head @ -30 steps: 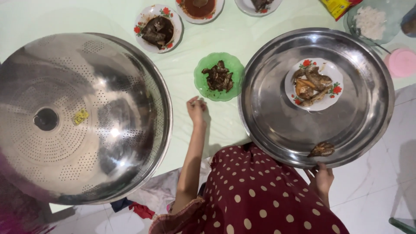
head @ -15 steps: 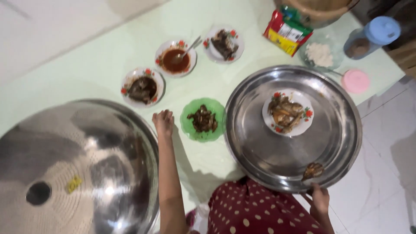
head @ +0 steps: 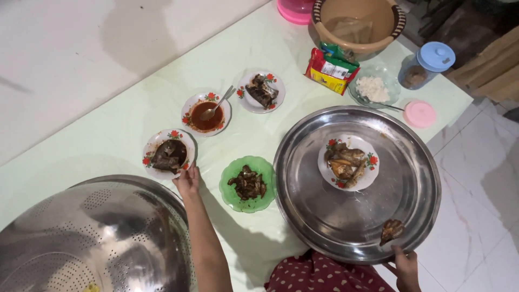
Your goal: Wiping a table surface, removing a large food cover, and arranging small plates of food onto a large serving tray.
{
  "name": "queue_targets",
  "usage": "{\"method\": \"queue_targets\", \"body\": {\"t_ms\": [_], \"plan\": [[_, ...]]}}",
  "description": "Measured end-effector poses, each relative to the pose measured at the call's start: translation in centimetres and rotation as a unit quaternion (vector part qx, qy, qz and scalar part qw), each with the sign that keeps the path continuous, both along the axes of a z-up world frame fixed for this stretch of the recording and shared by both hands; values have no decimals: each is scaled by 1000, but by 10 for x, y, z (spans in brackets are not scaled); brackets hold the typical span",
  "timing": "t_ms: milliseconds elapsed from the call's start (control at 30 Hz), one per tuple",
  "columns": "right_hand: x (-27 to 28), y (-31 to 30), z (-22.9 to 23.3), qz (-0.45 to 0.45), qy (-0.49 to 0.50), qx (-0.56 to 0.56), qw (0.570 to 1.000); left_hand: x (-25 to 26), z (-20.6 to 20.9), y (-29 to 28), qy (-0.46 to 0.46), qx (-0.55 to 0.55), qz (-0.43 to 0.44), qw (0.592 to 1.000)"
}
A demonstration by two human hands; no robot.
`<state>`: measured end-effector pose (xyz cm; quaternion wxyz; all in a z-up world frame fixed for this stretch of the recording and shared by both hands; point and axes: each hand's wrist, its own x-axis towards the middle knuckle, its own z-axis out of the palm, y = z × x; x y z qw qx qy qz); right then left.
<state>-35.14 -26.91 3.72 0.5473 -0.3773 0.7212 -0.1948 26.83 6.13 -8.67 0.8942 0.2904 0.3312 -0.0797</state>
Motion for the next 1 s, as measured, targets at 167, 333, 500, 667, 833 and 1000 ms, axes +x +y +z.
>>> {"method": "queue_targets", "body": {"t_ms": [167,333,500,667,833,1000], "plan": [[3,0,3,-12,15,12,1000,-1,27,13,32,73,-40,996],[3,-1,2,13,12,5,1000,-20,49,18,33,185,-48,981],[7,3,17,28,12,11,999,-50,30,29,-9,130,-67,989],[-1,0,5,42,-10,9,999,-116,70,29,-99,110,-105,983],[-7,1,0,51,-20,7,998,-180,70,30,-124,80,-174,974],[4,11,28,102,-48,-24,993,-254,89,1,-104,103,-287,947]]}}
